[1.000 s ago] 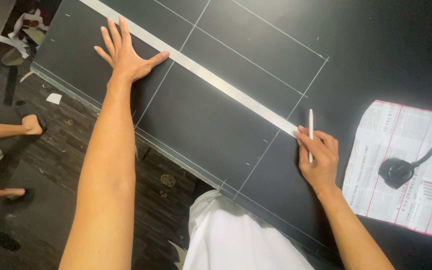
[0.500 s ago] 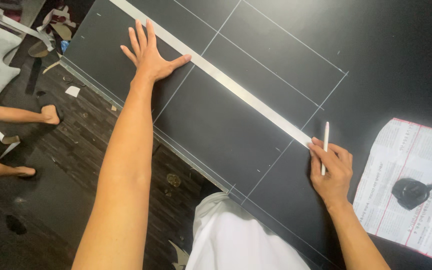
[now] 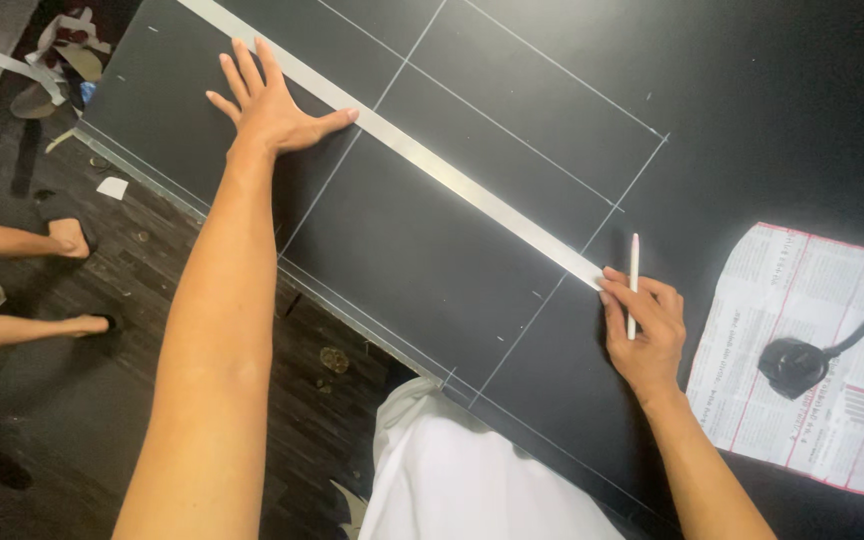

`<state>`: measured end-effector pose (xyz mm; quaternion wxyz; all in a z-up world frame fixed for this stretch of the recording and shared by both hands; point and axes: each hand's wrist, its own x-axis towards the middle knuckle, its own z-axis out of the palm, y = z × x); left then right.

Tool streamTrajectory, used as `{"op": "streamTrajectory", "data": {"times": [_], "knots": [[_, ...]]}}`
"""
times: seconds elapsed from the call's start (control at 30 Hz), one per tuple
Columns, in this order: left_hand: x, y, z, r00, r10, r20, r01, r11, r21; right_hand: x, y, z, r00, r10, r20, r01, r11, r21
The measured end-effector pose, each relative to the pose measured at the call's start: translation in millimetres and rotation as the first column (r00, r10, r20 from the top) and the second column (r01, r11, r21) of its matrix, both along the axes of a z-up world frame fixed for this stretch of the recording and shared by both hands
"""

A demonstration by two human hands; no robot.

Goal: The person measures and marks a large dark sheet on a work table using a metal ruler and a white marker. They draw multiple straight lines to form a grid pattern, then write a label on the surface. A reference paper is visible nearby.

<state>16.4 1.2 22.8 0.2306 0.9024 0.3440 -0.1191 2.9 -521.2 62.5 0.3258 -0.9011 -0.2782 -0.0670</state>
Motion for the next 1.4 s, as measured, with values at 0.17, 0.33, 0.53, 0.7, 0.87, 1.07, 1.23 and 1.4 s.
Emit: {"op": "streamTrajectory", "data": {"times": [0.17, 0.33, 0.53, 0.7, 0.87, 1.07, 1.23, 1.4], "knots": [[4.4, -3.9, 6.5, 0.999, -0.01, -0.035, 0.009, 1.0, -0.012, 2.4, 1.9, 1.2, 1.0, 0.002, -0.014, -0.002, 1.0, 0.0], [5.6, -6.5, 7.3, 1.0, 0.005, -0.006, -0.005, 1.0, -0.003, 0.3, 1.4, 0.3, 0.998, -0.024, -0.055, 0.024, 1.0, 0.005], [5.9, -10.2, 7.3, 1.0, -0.007, 0.009, 0.006, 1.0, 0.03, 1.5, -3.3, 5.0, 0.961, -0.101, -0.257, 0.111, 0.993, 0.025], [11.1, -9.9, 11.5, 1.0, -0.005, 0.002, 0.005, 0.999, 0.038, 29.0, 22.3, 31.7, 0.858, -0.032, -0.513, 0.155, 0.968, 0.198], [14.6, -12.7, 12.4, 1.0, 0.017, 0.024, -0.018, 0.999, 0.038, 75.5, 127.2, 27.4, 0.756, 0.313, -0.576, -0.116, 0.929, 0.352], [15.6, -16.3, 15.3, 0.998, 0.06, 0.03, -0.061, 0.998, 0.033, 104.7, 257.3, 12.3, 0.572, 0.38, -0.727, -0.254, 0.925, 0.284], [14.3, -17.0, 16.1, 0.995, 0.077, 0.057, -0.08, 0.995, 0.053, 122.4, 291.4, 14.8, 0.587, 0.377, -0.716, -0.311, 0.922, 0.231], [13.3, -18.3, 16.9, 0.985, 0.11, 0.132, -0.115, 0.993, 0.035, 143.8, 326.1, 20.0, 0.509, 0.368, -0.778, -0.325, 0.919, 0.223]]}}
